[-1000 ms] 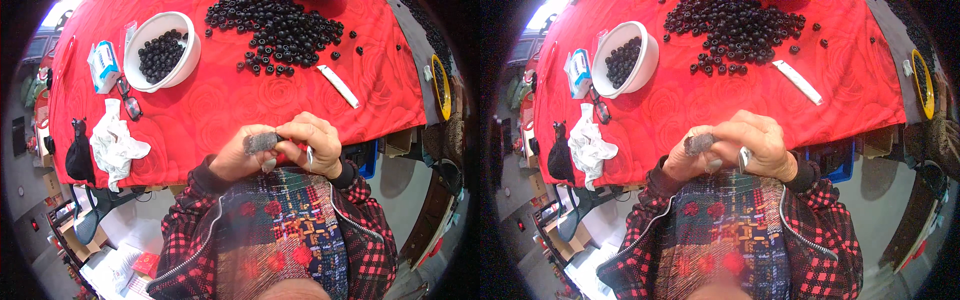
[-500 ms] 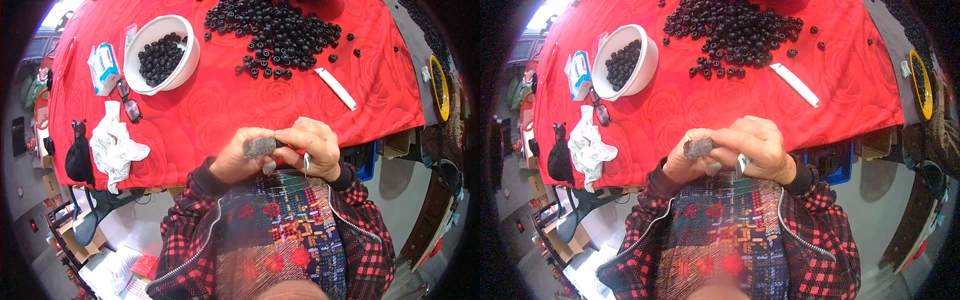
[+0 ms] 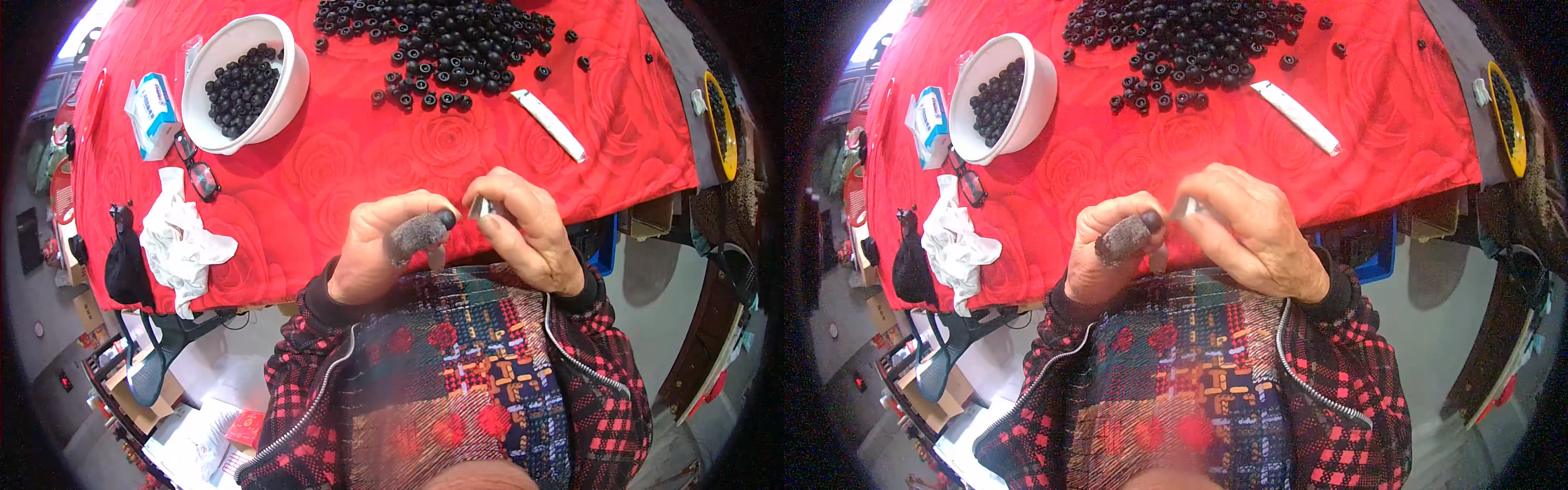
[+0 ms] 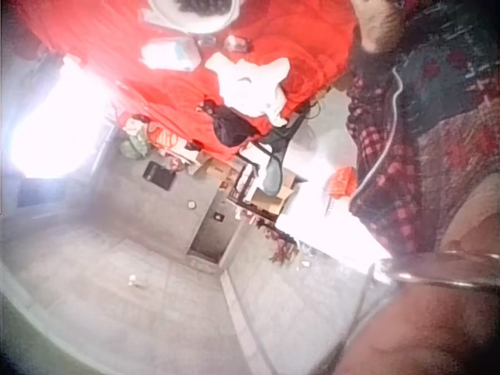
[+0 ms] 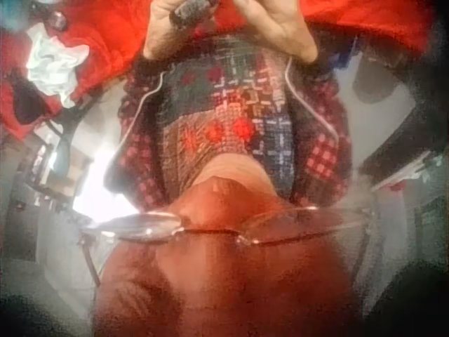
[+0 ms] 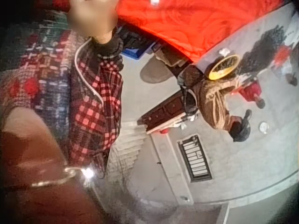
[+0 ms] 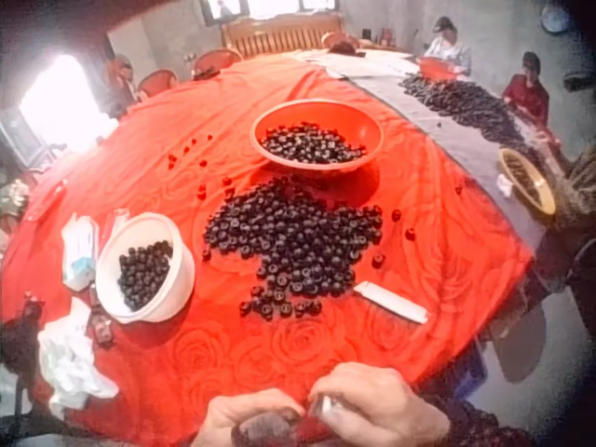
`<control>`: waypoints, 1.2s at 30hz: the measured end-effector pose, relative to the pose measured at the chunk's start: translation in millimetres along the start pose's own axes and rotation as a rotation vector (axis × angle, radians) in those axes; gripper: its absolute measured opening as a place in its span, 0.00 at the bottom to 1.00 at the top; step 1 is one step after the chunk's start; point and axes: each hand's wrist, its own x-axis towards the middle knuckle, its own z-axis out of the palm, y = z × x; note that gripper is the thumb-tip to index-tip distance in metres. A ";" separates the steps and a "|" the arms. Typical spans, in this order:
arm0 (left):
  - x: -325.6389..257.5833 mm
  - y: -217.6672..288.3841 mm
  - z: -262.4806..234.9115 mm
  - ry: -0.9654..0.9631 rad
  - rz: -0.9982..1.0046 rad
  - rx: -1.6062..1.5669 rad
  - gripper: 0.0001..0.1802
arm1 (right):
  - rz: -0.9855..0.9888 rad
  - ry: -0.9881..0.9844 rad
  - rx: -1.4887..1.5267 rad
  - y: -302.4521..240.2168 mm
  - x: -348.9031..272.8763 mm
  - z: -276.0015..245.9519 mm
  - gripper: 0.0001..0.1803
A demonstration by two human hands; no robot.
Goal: The person sits at a table covered with a red cloth and uses a small metal tool to remove pits from black olives. They pick up an olive, insert the tool to extract the pit, and place the pitted olive into a white bowl. The process is repeated continuously for a large pile of olives.
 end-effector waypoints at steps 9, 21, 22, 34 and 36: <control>0.1 -1.3 -4.1 -0.001 -0.041 -0.124 0.15 | -0.070 0.057 -0.018 6.1 7.2 11.4 0.10; 0.4 -6.8 -10.1 -0.004 -0.022 -0.141 0.15 | -0.035 0.037 -0.021 9.6 6.8 13.4 0.10; -0.4 -5.5 -10.0 -0.016 -0.031 -0.139 0.14 | -0.025 0.031 -0.019 8.5 6.1 13.5 0.10; 0.0 -2.9 -9.2 0.046 -0.105 -0.093 0.15 | -0.013 -0.026 -0.009 12.4 9.1 9.7 0.08; 0.8 -4.3 -10.6 0.066 -0.113 -0.107 0.16 | -0.022 -0.028 -0.006 13.5 9.8 9.4 0.08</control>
